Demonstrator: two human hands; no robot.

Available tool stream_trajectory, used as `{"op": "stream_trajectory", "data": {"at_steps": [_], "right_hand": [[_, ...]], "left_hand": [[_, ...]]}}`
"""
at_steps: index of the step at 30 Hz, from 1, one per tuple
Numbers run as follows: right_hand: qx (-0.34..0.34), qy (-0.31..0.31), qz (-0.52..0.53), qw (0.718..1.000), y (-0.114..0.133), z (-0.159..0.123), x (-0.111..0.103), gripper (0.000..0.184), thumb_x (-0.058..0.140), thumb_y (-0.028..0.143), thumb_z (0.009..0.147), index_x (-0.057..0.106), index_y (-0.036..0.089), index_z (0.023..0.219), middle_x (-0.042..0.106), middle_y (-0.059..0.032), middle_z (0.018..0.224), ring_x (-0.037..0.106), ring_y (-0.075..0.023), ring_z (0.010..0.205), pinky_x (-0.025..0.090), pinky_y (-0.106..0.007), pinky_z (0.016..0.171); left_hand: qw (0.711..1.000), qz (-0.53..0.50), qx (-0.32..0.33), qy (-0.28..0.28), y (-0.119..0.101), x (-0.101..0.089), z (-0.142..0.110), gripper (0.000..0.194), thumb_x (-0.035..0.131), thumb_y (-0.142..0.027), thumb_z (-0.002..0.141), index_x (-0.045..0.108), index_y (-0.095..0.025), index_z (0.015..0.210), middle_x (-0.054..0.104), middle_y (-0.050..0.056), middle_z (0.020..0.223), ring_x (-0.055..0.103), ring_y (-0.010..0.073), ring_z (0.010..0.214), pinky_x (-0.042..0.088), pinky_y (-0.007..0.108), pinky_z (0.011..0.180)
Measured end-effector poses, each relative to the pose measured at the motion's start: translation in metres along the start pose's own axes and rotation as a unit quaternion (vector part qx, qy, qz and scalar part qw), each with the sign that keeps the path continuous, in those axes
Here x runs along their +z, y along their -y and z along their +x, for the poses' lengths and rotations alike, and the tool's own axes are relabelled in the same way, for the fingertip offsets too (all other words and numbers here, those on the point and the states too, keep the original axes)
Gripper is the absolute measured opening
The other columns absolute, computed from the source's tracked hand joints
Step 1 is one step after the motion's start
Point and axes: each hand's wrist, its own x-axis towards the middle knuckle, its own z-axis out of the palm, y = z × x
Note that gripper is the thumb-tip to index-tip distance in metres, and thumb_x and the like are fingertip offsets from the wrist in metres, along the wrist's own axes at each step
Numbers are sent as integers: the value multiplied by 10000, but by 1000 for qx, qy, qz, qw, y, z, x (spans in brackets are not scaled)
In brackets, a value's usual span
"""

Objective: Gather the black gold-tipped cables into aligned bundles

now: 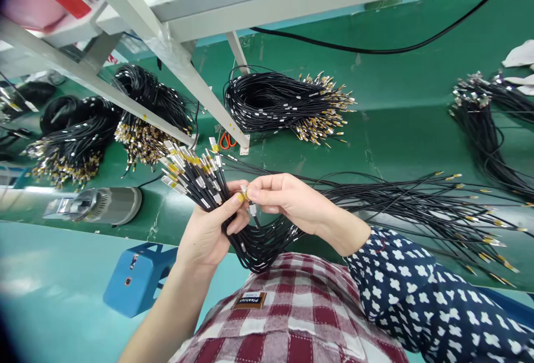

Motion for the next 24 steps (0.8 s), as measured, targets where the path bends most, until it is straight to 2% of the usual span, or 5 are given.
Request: {"op": "stream_trajectory", "data": {"at_steps": [4,13,19,24], "right_hand": [[41,42,86,995,-1,1,1,282,697,396,798,600,161,677,603,7,727,309,-63,550,244,-232,518],[52,45,104,992,-1,-1,2,267,725,386,776,606,164,685,607,6,723,301,-57,531,239,-226,484],[73,52,151,985,0,-2,5,256,747,373,752,605,166,701,550,39,631,277,-43,492,214,-221,460],[69,24,135,988,0,-3,7,281,759,398,730,600,169,695,502,55,565,296,-48,490,213,-219,457]], "left_hand": [[1000,-1,-11,-8,-1,0,0,196,793,-187,668,728,-131,844,601,2,587,416,24,375,251,170,403],[1000,19,-4,-5,-1,-3,-1,192,814,-200,638,742,-143,806,607,5,586,423,32,393,273,169,383],[999,43,27,-16,1,-1,-3,168,803,-216,659,743,-152,803,634,15,600,413,29,381,275,167,366],[995,64,68,-37,5,1,-6,154,797,-232,678,744,-162,804,611,0,561,408,33,369,278,171,356]]}}
